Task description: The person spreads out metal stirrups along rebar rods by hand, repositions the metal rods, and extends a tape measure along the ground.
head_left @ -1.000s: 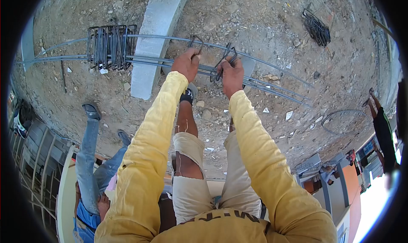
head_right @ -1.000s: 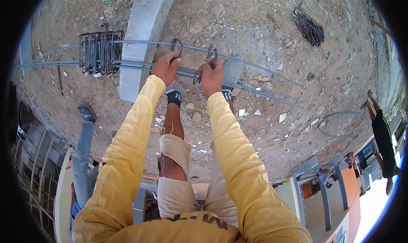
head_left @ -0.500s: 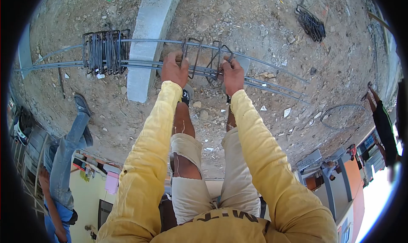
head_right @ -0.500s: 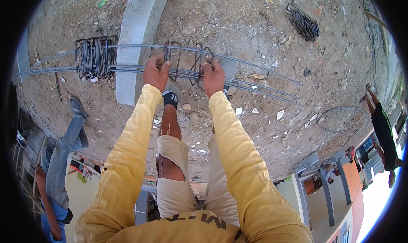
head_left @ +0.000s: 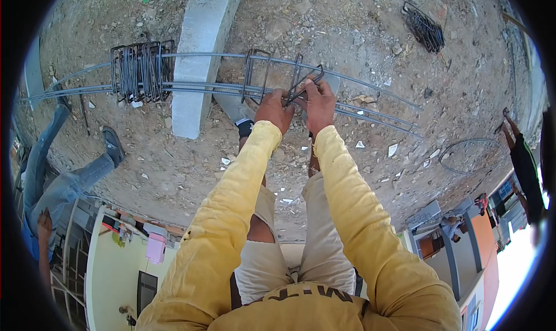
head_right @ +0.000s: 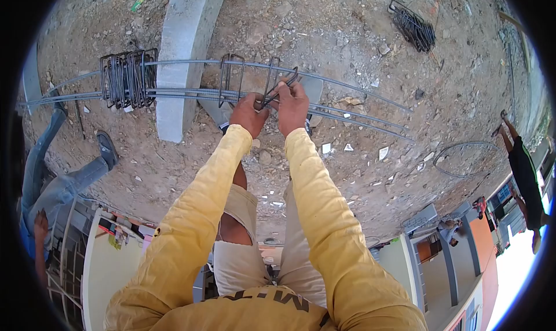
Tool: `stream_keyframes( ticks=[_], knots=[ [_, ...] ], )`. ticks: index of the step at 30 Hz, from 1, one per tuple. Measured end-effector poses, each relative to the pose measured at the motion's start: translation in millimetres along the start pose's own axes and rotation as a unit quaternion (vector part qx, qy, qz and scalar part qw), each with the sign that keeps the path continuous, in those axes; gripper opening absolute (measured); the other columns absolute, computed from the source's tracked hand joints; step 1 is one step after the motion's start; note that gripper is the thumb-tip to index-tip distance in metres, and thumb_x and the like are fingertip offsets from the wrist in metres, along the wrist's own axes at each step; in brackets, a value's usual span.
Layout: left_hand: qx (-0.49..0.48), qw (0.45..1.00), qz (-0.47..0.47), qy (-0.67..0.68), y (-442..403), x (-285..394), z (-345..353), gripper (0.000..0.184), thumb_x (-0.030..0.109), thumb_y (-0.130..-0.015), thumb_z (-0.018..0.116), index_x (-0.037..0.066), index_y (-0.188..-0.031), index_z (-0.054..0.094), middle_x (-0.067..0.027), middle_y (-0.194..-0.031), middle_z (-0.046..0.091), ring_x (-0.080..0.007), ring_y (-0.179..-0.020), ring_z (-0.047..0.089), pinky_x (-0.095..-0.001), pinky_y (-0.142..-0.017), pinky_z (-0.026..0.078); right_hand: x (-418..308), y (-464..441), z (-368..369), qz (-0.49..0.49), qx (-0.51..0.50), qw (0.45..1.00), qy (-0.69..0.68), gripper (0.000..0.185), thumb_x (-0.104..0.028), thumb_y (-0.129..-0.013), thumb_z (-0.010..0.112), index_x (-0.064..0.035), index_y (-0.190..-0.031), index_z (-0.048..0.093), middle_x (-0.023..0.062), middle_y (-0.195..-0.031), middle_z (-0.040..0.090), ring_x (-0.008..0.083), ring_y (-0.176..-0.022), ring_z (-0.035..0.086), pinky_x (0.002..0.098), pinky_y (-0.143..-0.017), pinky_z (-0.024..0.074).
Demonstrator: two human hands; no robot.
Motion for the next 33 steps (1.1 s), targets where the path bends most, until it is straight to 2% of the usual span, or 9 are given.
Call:
stream_keyframes(
  ticks=[4,7,10,13,16,22,28,31,33],
  knots=[
    [-0.012,0.999,-0.024,-0.037,0,-2,10,0.031,0.015,-0.078,0.063,0.004,-0.106,0.056,-0.0214,-0.111,0.054,-0.039,-0.103,0.054,-0.0447,-0.086,0.046,1,8,-8,-0.01,0.029,0.999,-0.017,0.011,-0.011,-0.09,0.054,-0.0049,-0.099,0.056,0.0021,-0.082,0.059,0.0093,-0.072,0.058,0.024,-0.059,0.0506],
    [0.067,0.997,0.001,-0.034,6,0,5,0.024,0.013,-0.076,0.064,0.006,-0.098,0.059,-0.0171,-0.096,0.057,-0.0351,-0.091,0.057,-0.0424,-0.079,0.047,0,9,-12,-0.017,0.043,0.999,-0.012,0.011,-0.011,-0.091,0.054,-0.0047,-0.099,0.056,0.0023,-0.083,0.06,0.0093,-0.072,0.058,0.0235,-0.059,0.0503],
    [0.08,0.996,-0.019,-0.031,4,-6,11,0.024,0.013,-0.075,0.064,0.005,-0.097,0.059,-0.0167,-0.095,0.057,-0.0352,-0.091,0.057,-0.0422,-0.08,0.046,-4,8,-11,-0.031,0.044,0.998,0.013,0.01,-0.011,-0.09,0.054,-0.0041,-0.097,0.057,0.0029,-0.082,0.06,0.0092,-0.07,0.058,0.0231,-0.058,0.0504],
    [0.055,0.997,-0.044,-0.013,-2,-13,17,0.031,0.013,-0.074,0.063,0.004,-0.102,0.055,-0.022,-0.109,0.052,-0.041,-0.097,0.054,-0.0464,-0.084,0.045,-8,9,-9,-0.078,0.039,0.996,0.028,0.01,-0.011,-0.089,0.056,-0.0031,-0.095,0.057,0.0036,-0.08,0.061,0.0092,-0.07,0.058,0.0229,-0.057,0.0505],
    [0.119,0.991,-0.049,-0.045,8,-14,9,0.022,0.014,-0.073,0.065,0.004,-0.091,0.057,-0.0167,-0.083,0.061,-0.034,-0.089,0.058,-0.0418,-0.08,0.047,-7,13,-10,-0.088,0.045,0.995,0.01,0.01,-0.011,-0.088,0.057,-0.0022,-0.094,0.058,0.0038,-0.079,0.061,0.0093,-0.07,0.059,0.0232,-0.056,0.0503],
    [0.124,0.982,-0.13,0.057,11,-30,21,0.022,0.012,-0.073,0.066,0.003,-0.09,0.055,-0.0151,-0.079,0.064,-0.0328,-0.074,0.063,-0.0413,-0.071,0.049,-1,-6,-21,-0.002,0.044,0.999,0.013,0.011,-0.01,-0.086,0.059,-0.002,-0.094,0.059,0.0041,-0.078,0.061,0.0101,-0.067,0.059,0.0227,-0.055,0.0499],
    [0.174,0.979,-0.102,-0.005,14,-36,22,0.02,0.012,-0.074,0.066,0.003,-0.088,0.055,-0.0143,-0.076,0.064,-0.0299,-0.072,0.064,-0.0387,-0.069,0.05,-11,-25,-5,-0.015,-0.021,0.996,0.085,0.011,-0.009,-0.086,0.059,-0.0024,-0.094,0.061,0.0032,-0.074,0.061,0.0098,-0.061,0.057,0.0233,-0.053,0.0484],
    [0.171,0.981,-0.075,0.053,17,-49,23,0.014,0.009,-0.074,0.064,0.002,-0.084,0.056,-0.0137,-0.077,0.063,-0.0274,-0.07,0.063,-0.0367,-0.068,0.05,-20,-33,-6,-0.026,-0.034,0.985,0.167,0.014,-0.012,-0.084,0.06,-0.0019,-0.094,0.063,0.0038,-0.069,0.062,0.0107,-0.057,0.057,0.0245,-0.053,0.0466],
    [0.153,0.986,-0.045,0.053,13,-51,23,0.013,0.009,-0.075,0.063,0.002,-0.082,0.055,-0.0146,-0.078,0.061,-0.031,-0.074,0.061,-0.0397,-0.07,0.048,-23,-41,-12,-0.041,-0.038,0.971,0.231,0.017,-0.015,-0.083,0.061,-0.0009,-0.092,0.064,0.0059,-0.067,0.063,0.0128,-0.055,0.058,0.0267,-0.053,0.0461]
  ],
)
Point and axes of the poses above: each hand's wrist, its own y-axis away from the middle knuckle, its own z-axis out of the palm, x = y × z, the point moved 9 cm from there along -y, towards the middle knuckle
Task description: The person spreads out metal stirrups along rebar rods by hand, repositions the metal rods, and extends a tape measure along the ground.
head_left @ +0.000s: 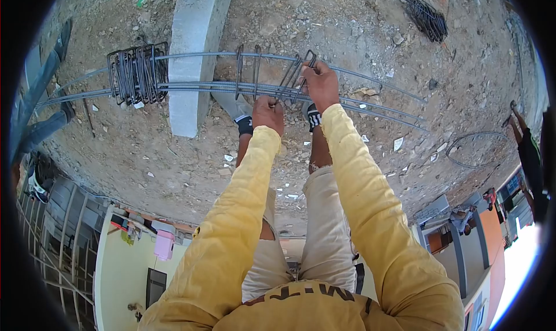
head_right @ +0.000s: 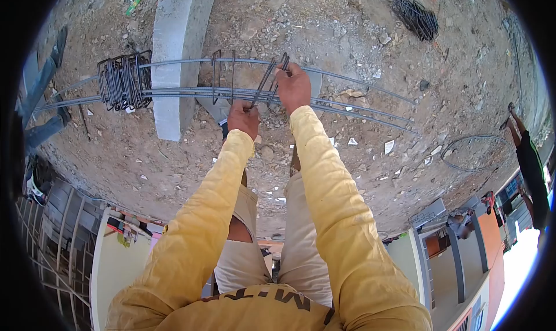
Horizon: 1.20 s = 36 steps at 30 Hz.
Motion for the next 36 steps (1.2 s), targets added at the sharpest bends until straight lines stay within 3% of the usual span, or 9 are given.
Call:
stream_keyframes(
  ticks=[8,11,14,17,19,21,29,32,36],
  knots=[
    [-0.041,0.998,-0.022,0.035,4,11,5,0.015,0.011,-0.075,0.066,0.003,-0.084,0.058,-0.0143,-0.082,0.063,-0.0305,-0.077,0.061,-0.0387,-0.073,0.048,15,3,-47,-0.04,0.047,0.99,0.124,0.022,-0.019,-0.08,0.062,0.0022,-0.085,0.065,0.0131,-0.063,0.064,0.0202,-0.057,0.062,0.0328,-0.058,0.0473],
    [-0.065,0.996,-0.024,0.058,7,12,17,0.017,0.013,-0.075,0.067,0.003,-0.086,0.059,-0.0142,-0.083,0.065,-0.0302,-0.079,0.062,-0.0377,-0.074,0.049,20,8,-67,-0.01,0.051,0.99,0.132,0.023,-0.018,-0.083,0.061,0.0009,-0.097,0.063,0.0058,-0.074,0.064,0.0101,-0.061,0.059,0.0251,-0.049,0.048],
    [-0.094,0.994,-0.033,0.047,9,11,26,0.019,0.017,-0.076,0.068,0.004,-0.088,0.06,-0.0144,-0.085,0.065,-0.0301,-0.08,0.063,-0.0367,-0.074,0.049,20,7,-85,-0.004,0.072,0.982,0.172,0.023,-0.018,-0.083,0.062,0.0018,-0.096,0.063,0.0064,-0.07,0.063,0.01,-0.06,0.058,0.025,-0.049,0.0464],
    [-0.108,0.994,-0.011,0.005,8,17,32,0.022,0.02,-0.077,0.068,0.005,-0.09,0.06,-0.0143,-0.087,0.066,-0.03,-0.079,0.064,-0.0362,-0.073,0.049,20,6,-102,-0.032,0.127,0.973,0.188,0.022,-0.019,-0.078,0.063,0.001,-0.086,0.065,0.0141,-0.065,0.064,0.0264,-0.061,0.062,0.0371,-0.061,0.0473],
    [-0.125,0.992,-0.011,0.002,8,25,32,0.022,0.021,-0.077,0.068,0.005,-0.09,0.061,-0.014,-0.087,0.066,-0.03,-0.079,0.064,-0.0359,-0.074,0.049,21,6,-117,-0.045,0.156,0.962,0.22,0.022,-0.019,-0.078,0.063,0.0008,-0.087,0.065,0.0153,-0.067,0.064,0.028,-0.062,0.063,0.0376,-0.061,0.0473],
    [-0.134,0.991,-0.008,-0.013,6,26,36,0.021,0.018,-0.076,0.069,0.004,-0.089,0.061,-0.0113,-0.083,0.067,-0.0232,-0.073,0.063,-0.0329,-0.07,0.049,20,8,-131,-0.043,0.155,0.961,0.225,0.023,-0.02,-0.078,0.063,0.0011,-0.088,0.065,0.0184,-0.071,0.064,0.0308,-0.065,0.063,0.0384,-0.064,0.0474],
    [-0.19,0.982,-0.003,-0.016,11,53,53,0.021,0.02,-0.076,0.069,0.005,-0.089,0.062,-0.009,-0.081,0.067,-0.0202,-0.073,0.063,-0.0326,-0.07,0.049,53,-3,-210,-0.025,0.21,0.946,0.247,0.022,-0.022,-0.079,0.06,-0.0022,-0.087,0.064,0.0206,-0.08,0.065,0.0379,-0.075,0.062,0.0428,-0.069,0.0476],
    [-0.201,0.978,0.008,-0.058,15,67,56,0.022,0.022,-0.077,0.069,0.005,-0.09,0.062,-0.009,-0.082,0.067,-0.0222,-0.075,0.064,-0.034,-0.071,0.049,47,-6,-234,-0.056,0.202,0.929,0.306,0.022,-0.021,-0.079,0.06,-0.002,-0.088,0.064,0.0208,-0.081,0.065,0.0372,-0.076,0.062,0.0426,-0.069,0.0476],
    [-0.191,0.98,0.017,-0.055,15,59,66,0.023,0.023,-0.077,0.068,0.006,-0.091,0.063,-0.0092,-0.083,0.068,-0.0237,-0.077,0.065,-0.035,-0.073,0.049,50,-10,-242,-0.004,0.139,0.955,0.26,0.025,-0.023,-0.079,0.062,-0.003,-0.092,0.066,0.0187,-0.081,0.066,0.0326,-0.074,0.063,0.039,-0.068,0.0477]
  ],
)
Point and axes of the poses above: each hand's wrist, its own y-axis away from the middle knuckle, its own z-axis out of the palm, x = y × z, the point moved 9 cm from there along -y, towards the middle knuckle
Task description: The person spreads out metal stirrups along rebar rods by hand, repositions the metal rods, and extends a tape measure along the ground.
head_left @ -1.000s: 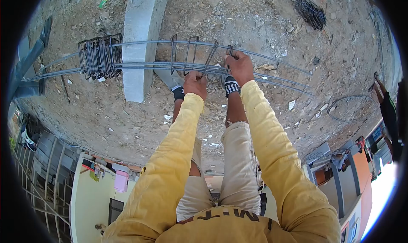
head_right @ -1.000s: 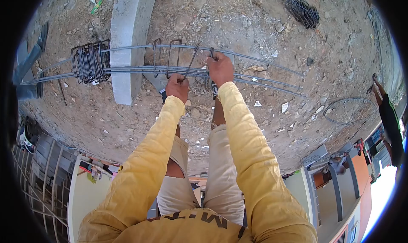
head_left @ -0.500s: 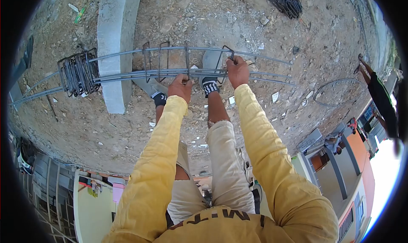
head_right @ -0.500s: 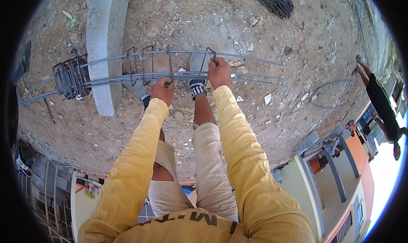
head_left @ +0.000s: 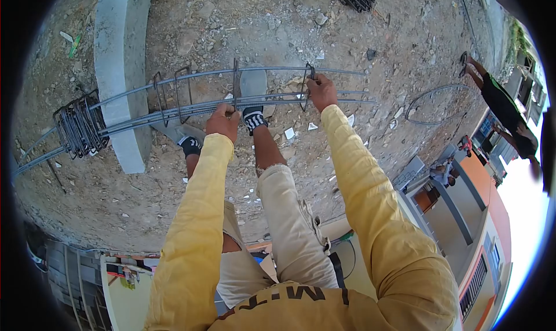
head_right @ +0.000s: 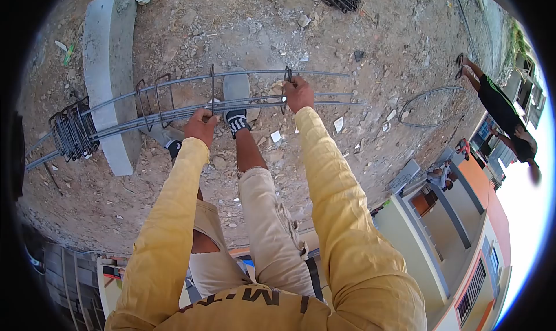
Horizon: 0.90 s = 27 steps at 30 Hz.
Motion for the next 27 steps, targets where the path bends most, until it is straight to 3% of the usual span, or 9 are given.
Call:
stream_keyframes(
  ticks=[4,7,13,16,17,20,24,26,27],
  knots=[
    [0.002,1.0,0.009,0.004,-2,-1,5,0.024,0.024,-0.077,0.067,0.005,-0.093,0.064,-0.0101,-0.084,0.068,-0.0237,-0.078,0.065,-0.0345,-0.074,0.049,8,-7,7,-0.022,0.007,1.0,-0.017,0.023,-0.019,-0.081,0.062,0.0007,-0.093,0.064,0.0083,-0.071,0.064,0.0152,-0.061,0.056,0.031,-0.059,0.0463],
    [0.004,1.0,0.01,0.02,1,-2,2,0.026,0.025,-0.078,0.066,0.003,-0.093,0.064,-0.011,-0.085,0.068,-0.023,-0.078,0.065,-0.0333,-0.074,0.049,5,-1,6,0.014,0.019,0.999,0.027,0.033,-0.025,-0.078,0.064,-0.0021,-0.101,0.064,0.0185,-0.086,0.066,0.0314,-0.079,0.064,0.0389,-0.072,0.0479],
    [0.144,0.985,-0.005,0.092,21,-24,-73,0.027,0.022,-0.079,0.068,0.0,-0.093,0.063,-0.0119,-0.087,0.064,-0.0222,-0.075,0.062,-0.0327,-0.072,0.05,-49,49,-16,-0.089,0.195,0.976,-0.025,0.029,-0.016,-0.082,0.061,0.0014,-0.105,0.06,0.0152,-0.086,0.065,0.0283,-0.077,0.062,0.038,-0.073,0.0484],
    [0.241,0.967,-0.008,0.086,22,-43,-121,0.03,0.02,-0.078,0.069,-0.001,-0.097,0.06,-0.0129,-0.089,0.059,-0.0238,-0.076,0.059,-0.0346,-0.071,0.049,-56,61,35,-0.031,0.012,0.981,-0.19,0.027,-0.015,-0.083,0.061,0.0019,-0.103,0.06,0.0139,-0.085,0.065,0.0225,-0.076,0.062,0.0345,-0.072,0.0482],
    [0.267,0.96,-0.018,0.081,19,-49,-137,0.031,0.02,-0.077,0.069,-0.001,-0.099,0.059,-0.0133,-0.09,0.059,-0.0239,-0.079,0.059,-0.0345,-0.072,0.049,-62,68,58,-0.01,-0.069,0.977,-0.2,0.027,-0.016,-0.084,0.061,0.0014,-0.105,0.059,0.0037,-0.08,0.06,0.0096,-0.069,0.055,0.0249,-0.062,0.0467],
    [0.317,0.948,0.003,-0.015,12,-40,-173,0.035,0.022,-0.078,0.066,-0.001,-0.104,0.058,-0.018,-0.098,0.06,-0.0297,-0.091,0.058,-0.0388,-0.079,0.047,-92,81,100,-0.067,-0.12,0.98,-0.146,0.028,-0.018,-0.084,0.062,0.0017,-0.104,0.06,0.0056,-0.083,0.063,0.0118,-0.071,0.058,0.0268,-0.065,0.0476],
    [0.264,0.961,0.017,-0.084,-16,-51,-177,0.034,0.027,-0.081,0.063,0.0,-0.102,0.062,-0.0196,-0.097,0.062,-0.0331,-0.092,0.059,-0.0399,-0.083,0.045,-117,81,138,-0.053,-0.099,0.989,-0.094,0.037,-0.027,-0.081,0.064,0.004,-0.101,0.062,0.0203,-0.089,0.066,0.0301,-0.082,0.064,0.036,-0.077,0.0485],
    [0.218,0.969,-0.003,-0.115,-24,-53,-176,0.032,0.026,-0.082,0.061,0.0,-0.1,0.063,-0.021,-0.097,0.062,-0.0343,-0.093,0.058,-0.0388,-0.084,0.045,-127,79,143,-0.052,-0.101,0.992,-0.048,0.032,-0.026,-0.081,0.061,0.0032,-0.094,0.062,0.0245,-0.087,0.064,0.0382,-0.081,0.062,0.0421,-0.075,0.0478],
    [0.235,0.968,0.017,-0.091,-24,-50,-178,0.025,0.026,-0.083,0.058,0.005,-0.095,0.064,-0.0212,-0.092,0.063,-0.0381,-0.095,0.056,-0.0444,-0.084,0.044,-128,76,146,-0.062,-0.093,0.993,-0.024,0.031,-0.025,-0.081,0.061,0.0029,-0.092,0.062,0.0253,-0.086,0.063,0.0398,-0.081,0.062,0.0434,-0.074,0.0474]
  ],
)
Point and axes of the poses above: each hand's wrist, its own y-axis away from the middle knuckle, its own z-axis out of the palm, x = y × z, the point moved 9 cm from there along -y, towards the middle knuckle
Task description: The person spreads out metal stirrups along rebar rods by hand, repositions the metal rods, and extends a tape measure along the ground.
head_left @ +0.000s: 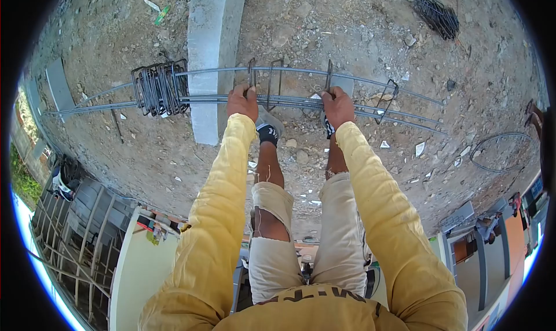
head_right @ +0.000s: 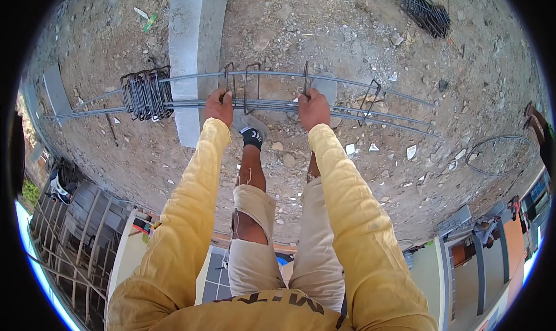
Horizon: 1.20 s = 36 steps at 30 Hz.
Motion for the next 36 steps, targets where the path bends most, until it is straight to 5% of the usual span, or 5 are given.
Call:
stream_keyframes(
  ticks=[12,16,23,30,36],
  knots=[
    [0.022,0.999,-0.024,-0.021,-27,-38,-45,0.025,0.026,-0.084,0.056,0.006,-0.096,0.066,-0.0198,-0.095,0.064,-0.0377,-0.091,0.059,-0.0435,-0.082,0.046,65,7,-43,0.049,0.067,0.996,0.036,0.023,-0.02,-0.081,0.058,0.0006,-0.09,0.062,0.0224,-0.082,0.064,0.0379,-0.078,0.062,0.0437,-0.072,0.0471],
    [0.045,0.998,-0.027,-0.021,-27,-43,-53,0.025,0.026,-0.084,0.057,0.007,-0.098,0.066,-0.0198,-0.097,0.064,-0.0371,-0.091,0.059,-0.0427,-0.082,0.047,41,31,-65,0.027,0.221,0.971,0.081,0.027,-0.018,-0.08,0.062,-0.002,-0.101,0.061,0.0158,-0.082,0.066,0.0302,-0.076,0.064,0.0398,-0.072,0.0483],
    [0.033,0.999,-0.026,0.031,-30,-60,-42,0.027,0.024,-0.083,0.058,0.007,-0.102,0.066,-0.0196,-0.097,0.064,-0.0362,-0.091,0.06,-0.0416,-0.083,0.047,-51,38,63,-0.035,-0.075,0.996,-0.042,0.033,-0.029,-0.081,0.062,-0.0004,-0.098,0.062,0.0208,-0.085,0.065,0.0352,-0.081,0.064,0.039,-0.074,0.0485],
    [0.011,0.992,-0.02,0.121,-14,-58,-63,0.031,0.022,-0.081,0.062,0.002,-0.105,0.064,-0.0146,-0.096,0.064,-0.0271,-0.089,0.06,-0.036,-0.082,0.047,-92,21,118,-0.028,-0.05,0.994,0.095,0.037,-0.033,-0.083,0.054,0.0021,-0.094,0.059,0.027,-0.093,0.063,0.0416,-0.088,0.061,0.0465,-0.079,0.0474],
    [-0.041,0.979,-0.091,0.176,54,-150,-89,0.033,0.019,-0.082,0.064,0.001,-0.109,0.061,-0.0103,-0.094,0.063,-0.019,-0.089,0.058,-0.0313,-0.08,0.047,-66,30,99,0.009,-0.022,0.993,0.12,0.029,-0.028,-0.083,0.055,-0.0012,-0.092,0.062,0.0254,-0.089,0.063,0.042,-0.085,0.06,0.0473,-0.077,0.0462]
  ],
)
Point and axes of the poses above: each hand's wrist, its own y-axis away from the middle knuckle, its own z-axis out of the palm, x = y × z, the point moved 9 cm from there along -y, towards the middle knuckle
